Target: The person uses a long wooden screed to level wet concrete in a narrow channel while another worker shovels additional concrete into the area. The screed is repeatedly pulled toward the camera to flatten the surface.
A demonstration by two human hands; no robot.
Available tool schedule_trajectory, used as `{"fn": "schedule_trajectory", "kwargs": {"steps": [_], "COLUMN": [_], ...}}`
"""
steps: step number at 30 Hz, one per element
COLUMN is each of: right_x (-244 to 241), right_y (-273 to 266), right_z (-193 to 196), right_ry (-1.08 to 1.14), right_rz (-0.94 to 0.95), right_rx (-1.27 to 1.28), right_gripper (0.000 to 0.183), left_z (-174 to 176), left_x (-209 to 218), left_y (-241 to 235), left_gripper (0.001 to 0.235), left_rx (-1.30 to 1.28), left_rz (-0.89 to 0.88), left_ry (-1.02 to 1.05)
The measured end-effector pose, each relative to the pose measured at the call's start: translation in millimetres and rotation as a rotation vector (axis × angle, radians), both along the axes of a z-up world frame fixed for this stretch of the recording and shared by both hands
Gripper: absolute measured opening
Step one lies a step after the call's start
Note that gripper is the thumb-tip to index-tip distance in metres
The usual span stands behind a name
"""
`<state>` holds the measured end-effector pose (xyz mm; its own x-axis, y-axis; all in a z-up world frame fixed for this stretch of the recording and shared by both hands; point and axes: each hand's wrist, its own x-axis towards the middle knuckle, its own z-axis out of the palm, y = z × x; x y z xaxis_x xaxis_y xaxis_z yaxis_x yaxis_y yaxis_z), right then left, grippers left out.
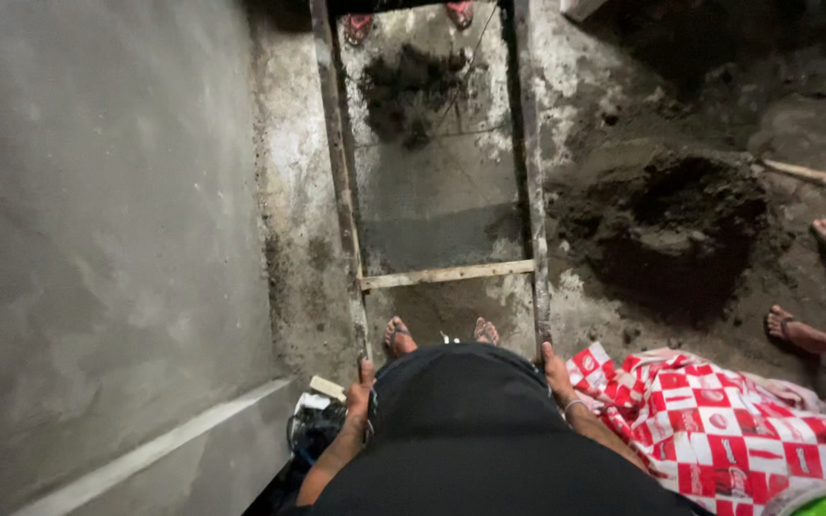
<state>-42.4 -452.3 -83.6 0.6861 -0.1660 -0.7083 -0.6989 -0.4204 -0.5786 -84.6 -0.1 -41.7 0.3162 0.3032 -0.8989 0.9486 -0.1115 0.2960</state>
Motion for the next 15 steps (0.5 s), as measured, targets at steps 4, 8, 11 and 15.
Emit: {"fn": "schedule_trajectory", "kwargs": {"steps": [4, 8, 11, 15], "right_x": [80, 222, 319, 319], "right_y": [-2, 27, 30, 38], "right_z": [-20, 65, 97, 123], "right_ry": [-0.042, -0.187, -0.202, -0.125], "right_rz": [-0.005, 0.038, -0.062, -0.330], "right_rx": [0.020, -0.090, 0.061, 0.267], "right_gripper": [0.091, 0.096, 0.091, 0.074], "left_z": [-6, 28, 130, 69], "left_x": [63, 202, 282, 300], "left_y": [1, 23, 30, 42], "left_gripper": [0.044, 0.075, 0.082, 0.072], "left_rx": [0.167, -0.022, 0.182, 0.053], "left_rz": [-0.369, -0.114, -0.136, 0.160], "left_ry": [-0.620, -0.352, -0.460, -0.590]}}
